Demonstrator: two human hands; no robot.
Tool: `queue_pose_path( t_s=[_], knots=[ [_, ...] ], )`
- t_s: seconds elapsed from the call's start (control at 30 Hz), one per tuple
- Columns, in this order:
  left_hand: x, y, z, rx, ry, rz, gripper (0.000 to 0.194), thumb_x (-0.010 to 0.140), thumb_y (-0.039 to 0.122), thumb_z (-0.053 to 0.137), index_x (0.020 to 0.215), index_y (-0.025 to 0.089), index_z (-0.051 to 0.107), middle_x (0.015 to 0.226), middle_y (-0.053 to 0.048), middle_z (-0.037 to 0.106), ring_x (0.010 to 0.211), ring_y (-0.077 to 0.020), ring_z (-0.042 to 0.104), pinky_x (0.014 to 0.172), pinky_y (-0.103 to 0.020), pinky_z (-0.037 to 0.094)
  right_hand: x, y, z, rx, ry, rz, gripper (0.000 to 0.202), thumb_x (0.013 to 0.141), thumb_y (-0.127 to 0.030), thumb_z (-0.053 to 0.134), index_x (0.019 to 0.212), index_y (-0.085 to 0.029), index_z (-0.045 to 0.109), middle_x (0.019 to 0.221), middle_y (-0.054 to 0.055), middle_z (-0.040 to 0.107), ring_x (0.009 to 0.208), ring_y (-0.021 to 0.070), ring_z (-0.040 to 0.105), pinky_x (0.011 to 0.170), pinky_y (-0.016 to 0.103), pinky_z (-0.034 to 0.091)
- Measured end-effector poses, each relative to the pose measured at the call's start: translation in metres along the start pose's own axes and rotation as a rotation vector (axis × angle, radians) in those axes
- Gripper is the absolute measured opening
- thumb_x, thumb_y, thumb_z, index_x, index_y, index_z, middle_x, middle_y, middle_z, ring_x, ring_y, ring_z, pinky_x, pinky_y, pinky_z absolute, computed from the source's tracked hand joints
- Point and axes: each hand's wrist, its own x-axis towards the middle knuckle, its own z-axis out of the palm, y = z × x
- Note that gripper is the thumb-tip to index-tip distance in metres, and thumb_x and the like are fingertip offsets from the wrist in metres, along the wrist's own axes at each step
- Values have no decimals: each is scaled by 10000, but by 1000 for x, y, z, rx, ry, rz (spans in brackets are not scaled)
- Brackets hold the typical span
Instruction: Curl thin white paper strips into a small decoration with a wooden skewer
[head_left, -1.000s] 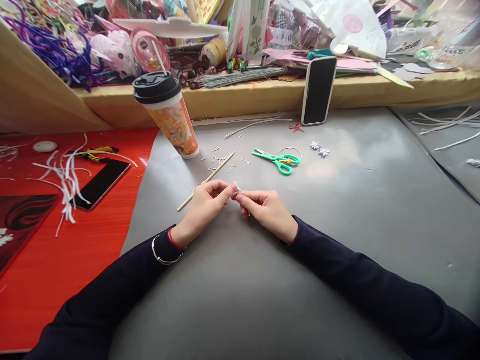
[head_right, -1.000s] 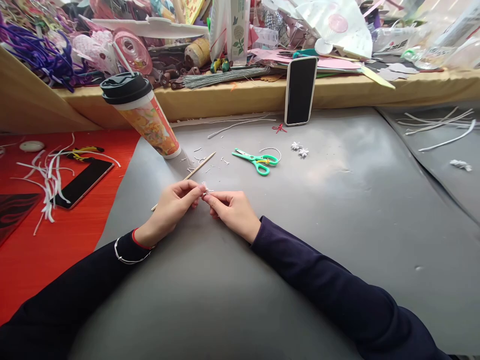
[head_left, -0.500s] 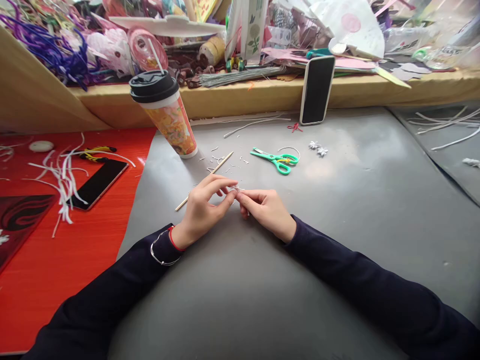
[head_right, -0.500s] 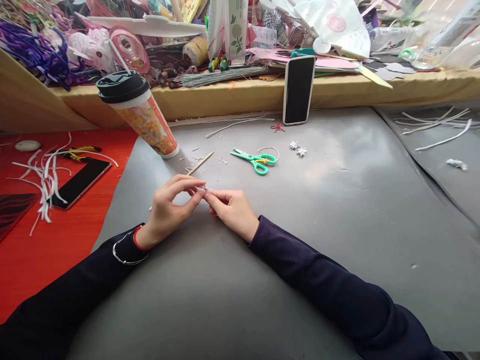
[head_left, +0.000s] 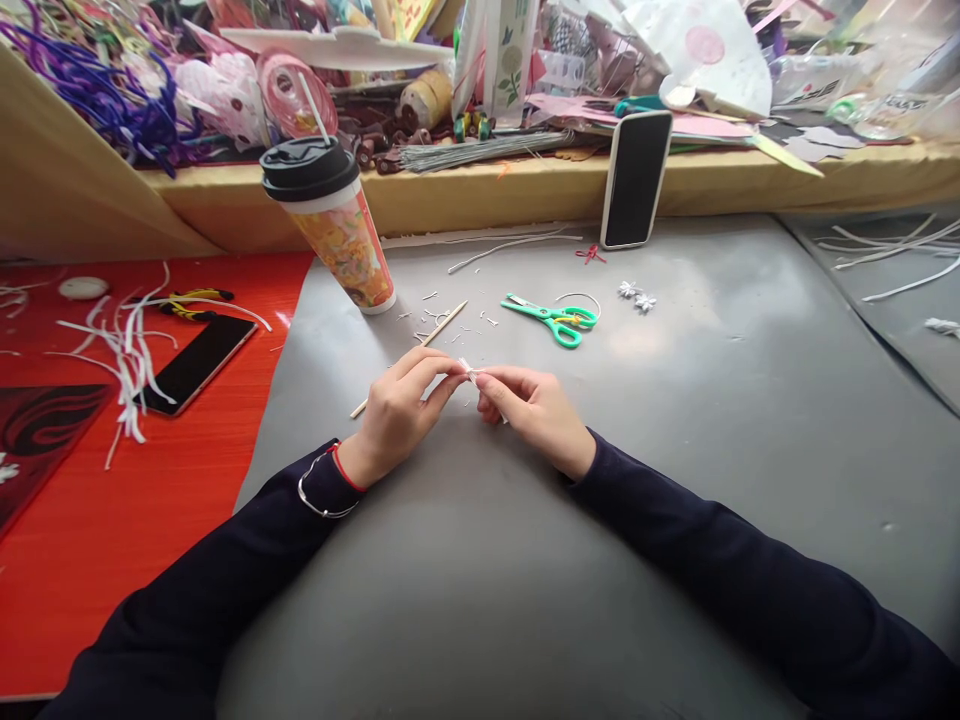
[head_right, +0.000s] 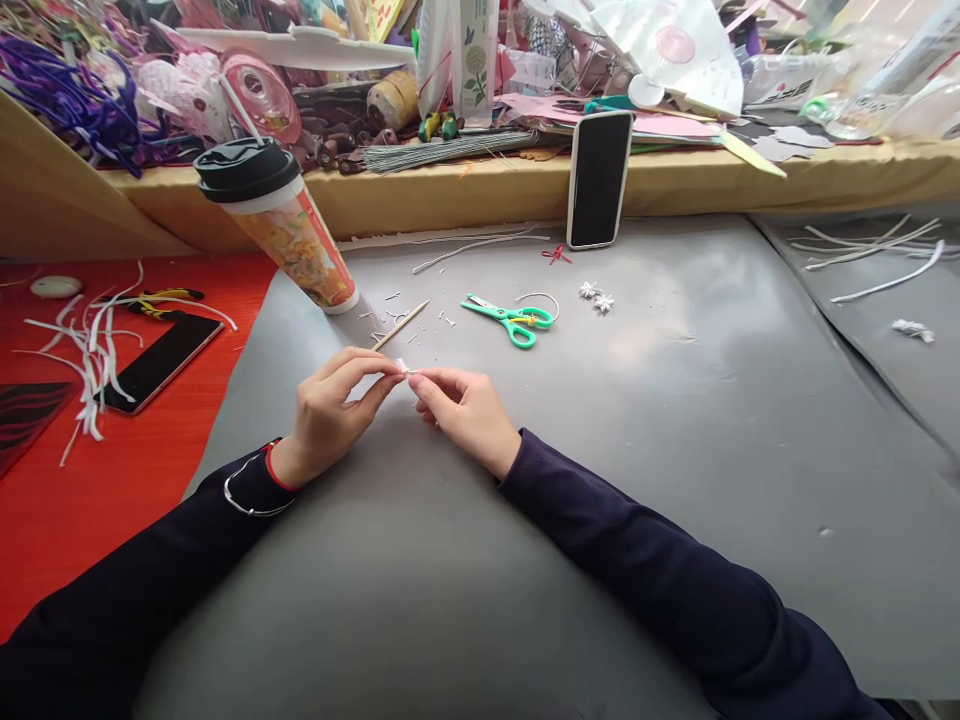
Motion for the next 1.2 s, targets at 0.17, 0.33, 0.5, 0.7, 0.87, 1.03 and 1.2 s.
queue_pose_path(
  t_s=[0.17,0.33,0.5,0.7,0.87,1.03,1.2],
  knots=[
    [-1,-2,-1,6,-69,44,106,827,145,546,927,169,573,902,-52,614,830,-133,583,764,-261,487,2,2,-4,-26,66,-56,279,768,-422,588,873,-165,614,756,10,585,605,80,517,559,223,452],
    [0,-1,-2,37,-145,109,101,852,163,506,951,173,525,921,-61,581,844,-142,569,760,-272,481,2,-1,-6,-109,41,-88,234,758,-395,609,785,-166,567,734,1,559,627,85,504,556,220,435],
    [1,3,-1,205,-240,184,45,877,185,441,854,165,472,764,-41,528,693,-147,508,632,-265,432,1,0,-6,-71,-55,-57,200,814,-375,534,789,-181,494,725,-17,498,600,79,470,526,220,406],
    [-4,3,0,277,-344,292,134,841,82,353,861,176,446,624,12,431,497,-123,363,488,-249,297,-1,-4,-2,133,-199,39,199,856,-371,446,760,-202,406,608,-65,355,525,65,342,492,205,296],
    [-7,4,-1,154,-333,241,116,858,122,368,901,186,455,624,23,458,487,-105,382,488,-237,290,1,-12,-5,51,-247,63,254,842,-392,450,700,-182,437,614,-54,373,553,68,326,525,215,282],
    [-5,14,-3,-207,-372,-154,92,894,214,383,860,189,464,622,33,461,511,-79,404,512,-207,327,4,-11,-11,21,-191,29,301,783,-423,541,641,-167,473,567,-59,380,518,57,321,491,210,264],
    [3,25,-5,-698,-431,-579,175,917,308,332,838,191,435,592,56,444,420,-49,415,457,-186,344,7,-6,-9,245,-202,102,249,802,-352,514,636,-171,474,502,-76,327,456,45,258,449,202,209]
  ],
)
